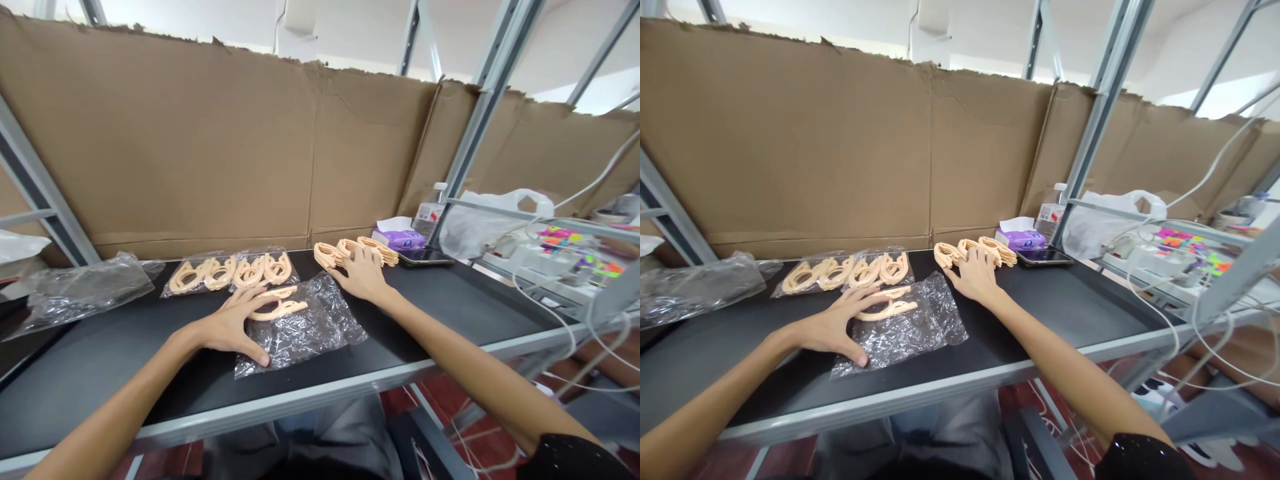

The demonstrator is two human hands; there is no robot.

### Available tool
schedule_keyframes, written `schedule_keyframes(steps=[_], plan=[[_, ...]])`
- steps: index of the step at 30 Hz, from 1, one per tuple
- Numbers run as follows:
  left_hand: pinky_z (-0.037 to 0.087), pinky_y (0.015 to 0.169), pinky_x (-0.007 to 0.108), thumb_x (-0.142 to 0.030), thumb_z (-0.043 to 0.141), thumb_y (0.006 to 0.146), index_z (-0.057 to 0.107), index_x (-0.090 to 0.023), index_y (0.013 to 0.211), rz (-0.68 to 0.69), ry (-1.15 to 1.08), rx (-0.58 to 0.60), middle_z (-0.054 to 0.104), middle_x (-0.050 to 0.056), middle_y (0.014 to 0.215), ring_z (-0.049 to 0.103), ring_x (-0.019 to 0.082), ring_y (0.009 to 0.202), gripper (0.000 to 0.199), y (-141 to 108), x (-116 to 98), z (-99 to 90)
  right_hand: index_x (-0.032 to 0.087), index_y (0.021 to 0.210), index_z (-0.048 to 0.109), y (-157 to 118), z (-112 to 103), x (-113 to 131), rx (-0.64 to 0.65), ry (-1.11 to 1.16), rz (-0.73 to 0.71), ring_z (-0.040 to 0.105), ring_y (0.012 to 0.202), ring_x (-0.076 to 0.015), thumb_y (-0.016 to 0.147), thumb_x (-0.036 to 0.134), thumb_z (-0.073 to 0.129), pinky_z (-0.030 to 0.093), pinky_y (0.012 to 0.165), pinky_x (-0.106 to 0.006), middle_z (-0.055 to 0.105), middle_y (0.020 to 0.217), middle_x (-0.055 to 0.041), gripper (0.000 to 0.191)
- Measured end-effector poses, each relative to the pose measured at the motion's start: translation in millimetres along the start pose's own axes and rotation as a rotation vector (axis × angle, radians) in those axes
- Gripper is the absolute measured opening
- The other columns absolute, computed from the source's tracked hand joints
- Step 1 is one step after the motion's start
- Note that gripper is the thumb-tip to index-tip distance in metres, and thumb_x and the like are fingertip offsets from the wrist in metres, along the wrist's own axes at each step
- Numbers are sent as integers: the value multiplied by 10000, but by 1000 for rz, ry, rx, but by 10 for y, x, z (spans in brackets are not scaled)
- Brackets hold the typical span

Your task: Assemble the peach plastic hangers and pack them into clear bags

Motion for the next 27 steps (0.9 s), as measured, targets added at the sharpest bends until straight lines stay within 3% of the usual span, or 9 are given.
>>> schedule_keyframes(steps=[6, 10, 14, 21, 27], plan=[[127, 1165, 643, -734, 790, 530, 298, -377, 1518, 14, 10, 2, 68, 67, 1657, -24, 430, 1490, 1160, 15, 4, 6, 81, 1174, 668, 7, 35, 34, 11, -89, -4, 425, 1203, -377, 930, 626, 383, 295, 1017, -503, 524, 1291, -236, 662], [124, 1163, 645, -740, 788, 524, 296, -366, 1520, -8, 18, 10, 52, 78, 1659, -35, 429, 1490, 1172, 12, -4, -2, 73, 1125, 693, 39, 37, 30, 30, -68, 14, 430, 1215, -383, 931, 646, 357, 300, 1017, -499, 526, 1307, -245, 692], [133, 1169, 632, -745, 787, 520, 293, -371, 1521, -20, 25, 12, 50, 72, 1660, -29, 424, 1492, 1177, 9, -6, -5, 86, 1284, 602, 52, 25, 33, 2, -20, 63, 432, 1238, -382, 907, 678, 387, 305, 1015, -488, 528, 1347, -232, 734], [142, 1164, 640, -749, 782, 519, 297, -358, 1525, -17, 38, 13, 39, 65, 1662, -34, 441, 1486, 1183, 11, -8, -3, 76, 1287, 582, 106, 27, 130, -30, -59, 9, 480, 1170, -379, 895, 703, 381, 291, 998, -482, 664, 1158, -221, 766], [105, 1181, 615, -747, 778, 529, 293, -351, 1526, -10, 29, 20, 46, 59, 1662, -48, 414, 1493, 1177, 17, -11, 0, 80, 1213, 624, 146, 7, 186, -41, -69, -12, 505, 1138, -368, 916, 581, 431, 271, 1000, -470, 705, 1081, -212, 613]])
Point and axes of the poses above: each hand's wrist, its own y-axis towards the middle knuckle, its own z-axis out of the palm, x = y × z, the point moved 5 cm from there along y, towards the middle knuckle
